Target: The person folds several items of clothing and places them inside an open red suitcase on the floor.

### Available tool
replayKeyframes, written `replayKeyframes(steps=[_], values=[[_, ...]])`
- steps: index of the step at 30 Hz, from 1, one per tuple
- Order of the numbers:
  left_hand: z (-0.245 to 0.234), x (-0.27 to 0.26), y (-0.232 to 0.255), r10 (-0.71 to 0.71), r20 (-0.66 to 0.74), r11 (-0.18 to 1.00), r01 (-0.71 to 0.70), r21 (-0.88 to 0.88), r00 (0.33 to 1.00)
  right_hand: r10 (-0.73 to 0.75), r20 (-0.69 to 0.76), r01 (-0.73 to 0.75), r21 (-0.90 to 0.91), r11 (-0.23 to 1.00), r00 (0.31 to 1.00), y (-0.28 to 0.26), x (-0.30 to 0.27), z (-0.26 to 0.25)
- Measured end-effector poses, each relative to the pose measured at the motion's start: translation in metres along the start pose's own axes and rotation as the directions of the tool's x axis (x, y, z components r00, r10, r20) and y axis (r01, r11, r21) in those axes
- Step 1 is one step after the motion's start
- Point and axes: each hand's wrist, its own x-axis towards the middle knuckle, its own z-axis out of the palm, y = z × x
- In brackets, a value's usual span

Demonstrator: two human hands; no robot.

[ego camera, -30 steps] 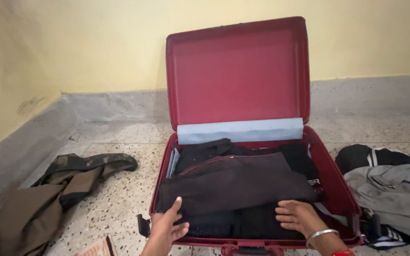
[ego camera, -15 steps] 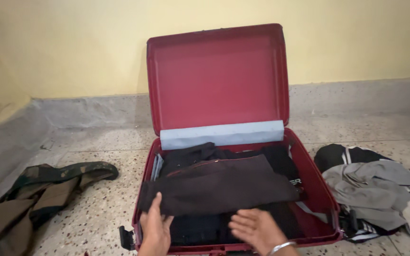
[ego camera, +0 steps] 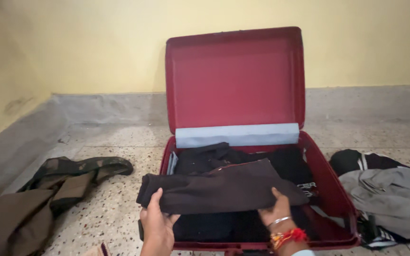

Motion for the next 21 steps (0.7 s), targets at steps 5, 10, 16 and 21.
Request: replayKeyframes(steps=[5, 10, 16, 21], values=[[-0.005, 0.006, -0.004, 0.015, -0.060, 0.998, -0.020, -0.067, 0.998, 0.000, -0.100, -0.011, -0.112, 0.994, 0.995, -0.030, 0.055, -0.029], [-0.008, 0.013, -0.004, 0.028, 0.060, 0.984, -0.017, -0.176, 0.998, -0.044, -0.153, 0.015, -0.184, 0.983, 0.987, -0.053, 0.033, -0.016], [0.003, -0.005, 0.017, 0.018, 0.165, 0.980, 0.016, -0.198, 0.986, -0.101, -0.130, 0.030, -0.466, 0.884, 0.986, -0.085, -0.009, 0.005], [0.028, 0.000, 0.031, -0.040, 0.169, 0.992, 0.060, -0.115, 0.985, -0.195, -0.056, 0.127, -0.580, 0.805, 0.979, -0.128, -0.030, 0.034]])
